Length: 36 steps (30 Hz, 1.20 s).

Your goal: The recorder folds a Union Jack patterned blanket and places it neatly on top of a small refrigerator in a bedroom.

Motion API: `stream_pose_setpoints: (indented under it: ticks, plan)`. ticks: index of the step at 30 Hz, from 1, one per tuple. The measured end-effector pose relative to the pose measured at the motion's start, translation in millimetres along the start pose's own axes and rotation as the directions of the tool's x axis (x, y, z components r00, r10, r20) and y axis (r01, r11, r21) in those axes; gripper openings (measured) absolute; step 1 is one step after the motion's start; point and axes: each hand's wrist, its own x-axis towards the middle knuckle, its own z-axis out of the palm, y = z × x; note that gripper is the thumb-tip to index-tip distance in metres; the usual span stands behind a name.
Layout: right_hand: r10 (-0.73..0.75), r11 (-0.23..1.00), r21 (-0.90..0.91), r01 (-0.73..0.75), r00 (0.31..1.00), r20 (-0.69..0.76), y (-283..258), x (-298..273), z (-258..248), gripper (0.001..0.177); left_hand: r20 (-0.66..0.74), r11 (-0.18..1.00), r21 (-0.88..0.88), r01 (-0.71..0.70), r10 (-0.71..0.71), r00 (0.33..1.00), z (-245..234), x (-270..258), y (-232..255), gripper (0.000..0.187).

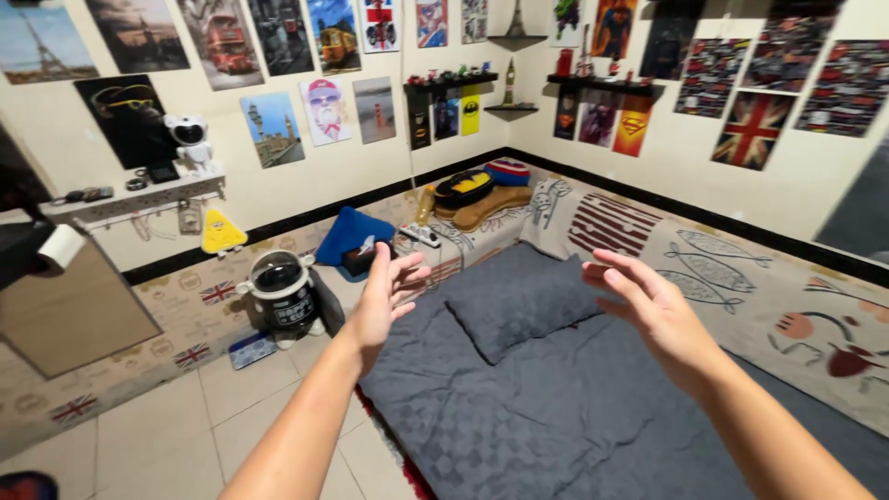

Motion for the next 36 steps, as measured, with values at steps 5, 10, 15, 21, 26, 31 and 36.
stream_pose_setpoints:
  ticks: [5,10,15,21,26,31,36]
  plan:
    - [-0.032,0.999,0.04,0.03,0.999,0.042,16,61,30,0.051,-0.025,0.999,0.034,-0.008,0.008,1.0,-21,36,9,0.098]
    - [-0.085,0.994,0.078,0.077,0.99,0.108,41,143,51,0.051,-0.029,0.998,0.063,-0.023,0.025,0.999,-43,101,14,0.098]
    - [-0.108,0.99,0.108,0.09,0.979,0.173,48,225,51,0.052,-0.095,0.997,0.077,0.023,-0.015,0.995,-62,191,1,0.097]
    - [-0.044,0.987,0.16,0.014,0.981,0.19,89,323,15,0.052,-0.106,0.996,0.082,-0.022,0.03,0.994,-50,260,14,0.099]
    - [0.005,0.967,0.248,-0.054,0.98,0.197,107,365,-4,0.053,-0.067,0.998,0.066,-0.017,0.022,0.997,-51,310,10,0.1]
    - [0.049,0.974,0.211,-0.08,0.987,0.152,119,403,-11,0.054,-0.036,0.998,0.027,-0.058,0.059,0.998,-60,347,10,0.1]
    - [0.116,0.979,0.159,-0.13,0.989,0.097,121,432,-2,0.052,-0.042,0.997,-0.037,-0.073,0.071,0.997,-91,381,-1,0.101]
